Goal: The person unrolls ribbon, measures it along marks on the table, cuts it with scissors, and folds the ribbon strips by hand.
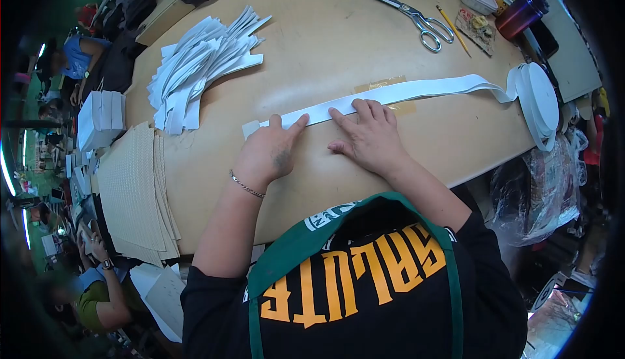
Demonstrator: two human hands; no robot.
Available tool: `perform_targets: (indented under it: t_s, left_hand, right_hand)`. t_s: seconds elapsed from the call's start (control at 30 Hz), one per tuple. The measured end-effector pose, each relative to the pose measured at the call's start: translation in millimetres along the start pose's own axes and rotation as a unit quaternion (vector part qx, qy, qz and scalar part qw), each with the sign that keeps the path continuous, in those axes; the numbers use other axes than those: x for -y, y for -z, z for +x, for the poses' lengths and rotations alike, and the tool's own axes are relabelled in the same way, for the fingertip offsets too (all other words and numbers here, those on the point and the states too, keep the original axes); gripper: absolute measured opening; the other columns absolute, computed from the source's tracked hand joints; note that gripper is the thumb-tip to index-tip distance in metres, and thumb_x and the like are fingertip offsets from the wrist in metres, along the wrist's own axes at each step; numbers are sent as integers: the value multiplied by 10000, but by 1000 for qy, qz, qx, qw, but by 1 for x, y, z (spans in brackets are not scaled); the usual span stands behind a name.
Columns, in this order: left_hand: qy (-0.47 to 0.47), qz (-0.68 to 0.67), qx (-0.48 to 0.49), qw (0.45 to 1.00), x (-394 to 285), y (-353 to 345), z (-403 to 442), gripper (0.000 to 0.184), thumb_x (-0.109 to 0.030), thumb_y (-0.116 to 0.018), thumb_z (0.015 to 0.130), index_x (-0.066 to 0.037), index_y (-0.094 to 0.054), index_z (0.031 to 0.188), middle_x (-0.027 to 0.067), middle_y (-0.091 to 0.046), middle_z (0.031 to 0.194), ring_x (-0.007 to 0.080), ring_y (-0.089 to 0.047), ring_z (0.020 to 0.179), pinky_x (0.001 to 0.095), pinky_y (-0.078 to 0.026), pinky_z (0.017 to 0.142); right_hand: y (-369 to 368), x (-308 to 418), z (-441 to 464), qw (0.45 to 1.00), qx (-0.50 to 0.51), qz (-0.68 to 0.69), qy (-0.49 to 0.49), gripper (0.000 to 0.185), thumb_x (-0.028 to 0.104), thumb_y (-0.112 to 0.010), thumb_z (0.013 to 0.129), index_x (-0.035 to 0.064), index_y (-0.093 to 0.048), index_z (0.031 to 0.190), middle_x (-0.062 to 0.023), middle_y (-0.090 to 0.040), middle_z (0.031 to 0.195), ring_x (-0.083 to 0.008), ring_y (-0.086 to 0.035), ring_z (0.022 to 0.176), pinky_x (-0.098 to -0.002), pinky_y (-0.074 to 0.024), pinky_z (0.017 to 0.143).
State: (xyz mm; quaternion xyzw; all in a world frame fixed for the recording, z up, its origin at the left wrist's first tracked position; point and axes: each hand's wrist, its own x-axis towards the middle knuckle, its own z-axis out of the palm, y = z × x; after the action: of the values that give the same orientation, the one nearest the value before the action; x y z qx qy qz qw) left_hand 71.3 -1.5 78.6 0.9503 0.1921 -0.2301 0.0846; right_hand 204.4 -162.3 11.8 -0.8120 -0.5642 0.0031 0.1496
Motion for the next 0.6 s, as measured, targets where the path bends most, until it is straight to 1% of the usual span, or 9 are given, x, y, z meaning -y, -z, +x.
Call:
perform_targets:
  t_s: [0.07, 0.17, 0.27, 0.37, 0.47, 0.57, 0.6]
  left_hand:
    - [-2, 1, 1, 1000, 0, 0, 0, 723, -45, -560, 736, -231, -365, 1407, 244, -524, 1051, 382, -628, 795, 409, -527, 709]
    - [-4, -1, -3, 1000, 2, -1, 0, 723, -45, -559, 735, -232, -367, 1406, 245, -524, 1053, 385, -629, 802, 411, -527, 712]
    - [-7, -2, -9, 1000, 3, -2, 0, 723, -47, -560, 736, -241, -368, 1406, 243, -524, 1055, 385, -628, 805, 410, -526, 715]
    - [-3, 2, -7, 1000, 1, 1, -1, 722, -50, -560, 739, -256, -370, 1404, 239, -523, 1060, 385, -626, 814, 409, -525, 721]
    - [6, 8, -7, 1000, -1, 2, -1, 718, -51, -557, 742, -269, -374, 1402, 236, -523, 1063, 386, -624, 822, 410, -523, 728]
    - [15, 7, 0, 1000, -5, 5, -2, 716, -48, -554, 744, -274, -377, 1400, 235, -522, 1066, 387, -623, 824, 410, -521, 732]
    - [16, 7, -2, 1000, -5, 4, -2, 716, -47, -553, 743, -274, -378, 1399, 235, -522, 1066, 387, -623, 824, 410, -521, 731]
  right_hand:
    - [0, 2, 1, 1000, 18, -1, -17, 599, 559, -520, 834, 196, -505, 1311, -118, -443, 1250, -281, -364, 1200, -468, -271, 982]
    - [0, 4, 2, 1000, 20, -6, -23, 618, 561, -522, 832, 197, -482, 1330, -116, -438, 1270, -291, -364, 1209, -466, -270, 983]
    - [2, 5, 3, 998, 47, -17, -37, 639, 625, -503, 815, 240, -502, 1325, -113, -416, 1321, -299, -362, 1225, -477, -261, 1017]
    - [6, 1, 1, 999, 41, -16, -22, 656, 618, -500, 822, 186, -505, 1316, -114, -429, 1331, -283, -377, 1233, -497, -257, 1023]
    - [6, -7, -5, 1000, 6, -1, 4, 636, 552, -514, 842, 103, -491, 1291, -129, -444, 1335, -274, -387, 1256, -570, -268, 1026]
    - [-3, -10, -8, 1000, 0, -22, 3, 688, 614, -488, 831, 109, -500, 1298, -97, -428, 1372, -241, -393, 1263, -551, -241, 1033]
    - [-4, -11, -9, 1000, 1, -23, 0, 692, 616, -487, 830, 110, -498, 1300, -97, -427, 1373, -245, -390, 1265, -554, -239, 1034]
